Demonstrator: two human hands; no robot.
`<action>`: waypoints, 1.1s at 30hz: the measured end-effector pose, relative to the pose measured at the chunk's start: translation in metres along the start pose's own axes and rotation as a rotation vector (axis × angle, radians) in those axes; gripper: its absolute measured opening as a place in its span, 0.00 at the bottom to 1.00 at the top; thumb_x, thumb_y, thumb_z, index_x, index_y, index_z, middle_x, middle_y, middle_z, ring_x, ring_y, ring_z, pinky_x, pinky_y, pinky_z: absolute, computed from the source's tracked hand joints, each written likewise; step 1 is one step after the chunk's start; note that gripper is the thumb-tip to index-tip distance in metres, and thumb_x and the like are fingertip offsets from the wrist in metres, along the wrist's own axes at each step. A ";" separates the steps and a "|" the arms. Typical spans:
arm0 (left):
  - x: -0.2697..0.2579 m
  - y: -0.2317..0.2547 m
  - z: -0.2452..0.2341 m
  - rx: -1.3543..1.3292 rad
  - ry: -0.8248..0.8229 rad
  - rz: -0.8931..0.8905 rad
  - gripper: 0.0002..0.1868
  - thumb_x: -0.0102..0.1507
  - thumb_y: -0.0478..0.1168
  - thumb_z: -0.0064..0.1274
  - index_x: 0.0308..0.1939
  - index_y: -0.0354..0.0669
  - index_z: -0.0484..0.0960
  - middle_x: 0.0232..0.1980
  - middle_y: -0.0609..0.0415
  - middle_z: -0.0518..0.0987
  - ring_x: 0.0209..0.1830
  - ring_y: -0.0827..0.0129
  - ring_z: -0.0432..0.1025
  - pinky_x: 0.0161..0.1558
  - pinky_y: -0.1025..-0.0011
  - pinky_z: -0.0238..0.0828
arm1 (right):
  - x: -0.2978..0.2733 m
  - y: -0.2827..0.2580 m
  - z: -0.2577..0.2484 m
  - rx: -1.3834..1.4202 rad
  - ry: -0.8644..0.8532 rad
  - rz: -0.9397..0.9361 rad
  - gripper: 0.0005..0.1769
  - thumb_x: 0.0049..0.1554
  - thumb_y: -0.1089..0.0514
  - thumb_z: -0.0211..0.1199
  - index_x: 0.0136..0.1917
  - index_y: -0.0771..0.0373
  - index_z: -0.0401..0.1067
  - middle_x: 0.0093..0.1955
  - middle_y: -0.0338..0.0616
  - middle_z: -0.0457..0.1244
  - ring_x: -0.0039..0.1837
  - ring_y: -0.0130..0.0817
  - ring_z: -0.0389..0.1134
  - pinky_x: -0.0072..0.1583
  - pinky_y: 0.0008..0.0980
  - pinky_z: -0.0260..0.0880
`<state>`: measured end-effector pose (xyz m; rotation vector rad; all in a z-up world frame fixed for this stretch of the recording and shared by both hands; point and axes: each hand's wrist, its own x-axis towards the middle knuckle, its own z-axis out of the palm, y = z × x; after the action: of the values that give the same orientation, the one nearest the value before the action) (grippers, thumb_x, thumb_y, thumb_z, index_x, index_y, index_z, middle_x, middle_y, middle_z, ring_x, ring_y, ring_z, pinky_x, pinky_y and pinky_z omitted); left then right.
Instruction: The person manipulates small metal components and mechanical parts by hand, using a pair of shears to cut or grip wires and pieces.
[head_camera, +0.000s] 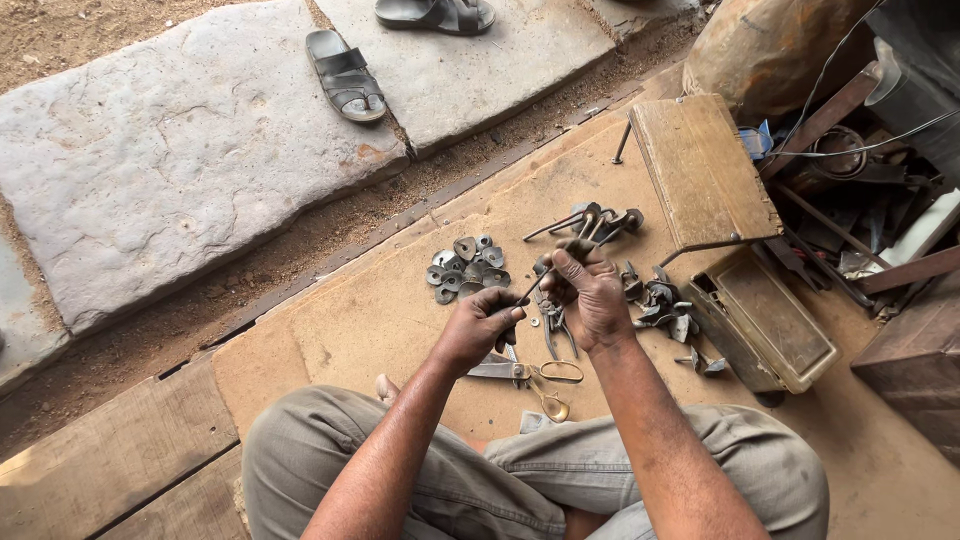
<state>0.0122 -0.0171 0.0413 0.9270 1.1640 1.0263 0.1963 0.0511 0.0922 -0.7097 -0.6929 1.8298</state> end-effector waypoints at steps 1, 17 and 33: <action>0.000 -0.001 0.000 0.001 0.001 0.000 0.10 0.67 0.37 0.57 0.51 0.36 0.83 0.30 0.60 0.79 0.24 0.81 0.72 0.25 0.80 0.68 | -0.001 -0.003 0.004 -0.008 0.016 0.012 0.05 0.61 0.60 0.66 0.52 0.58 0.75 0.46 0.44 0.71 0.42 0.29 0.72 0.45 0.28 0.74; 0.001 -0.005 0.000 0.019 0.003 -0.006 0.10 0.68 0.37 0.57 0.51 0.37 0.82 0.29 0.60 0.79 0.24 0.81 0.72 0.24 0.80 0.67 | -0.002 -0.007 0.007 -0.037 0.015 0.026 0.08 0.62 0.58 0.61 0.54 0.59 0.76 0.47 0.44 0.71 0.42 0.29 0.72 0.44 0.29 0.75; 0.005 -0.011 -0.002 0.012 -0.002 -0.019 0.09 0.67 0.37 0.57 0.50 0.38 0.83 0.28 0.60 0.78 0.23 0.81 0.72 0.23 0.80 0.67 | -0.002 -0.003 0.003 -0.031 0.006 0.052 0.06 0.62 0.57 0.62 0.52 0.59 0.74 0.46 0.44 0.72 0.40 0.29 0.72 0.44 0.29 0.73</action>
<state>0.0127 -0.0156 0.0295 0.9249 1.1766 1.0036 0.1966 0.0498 0.0972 -0.7596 -0.7066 1.8669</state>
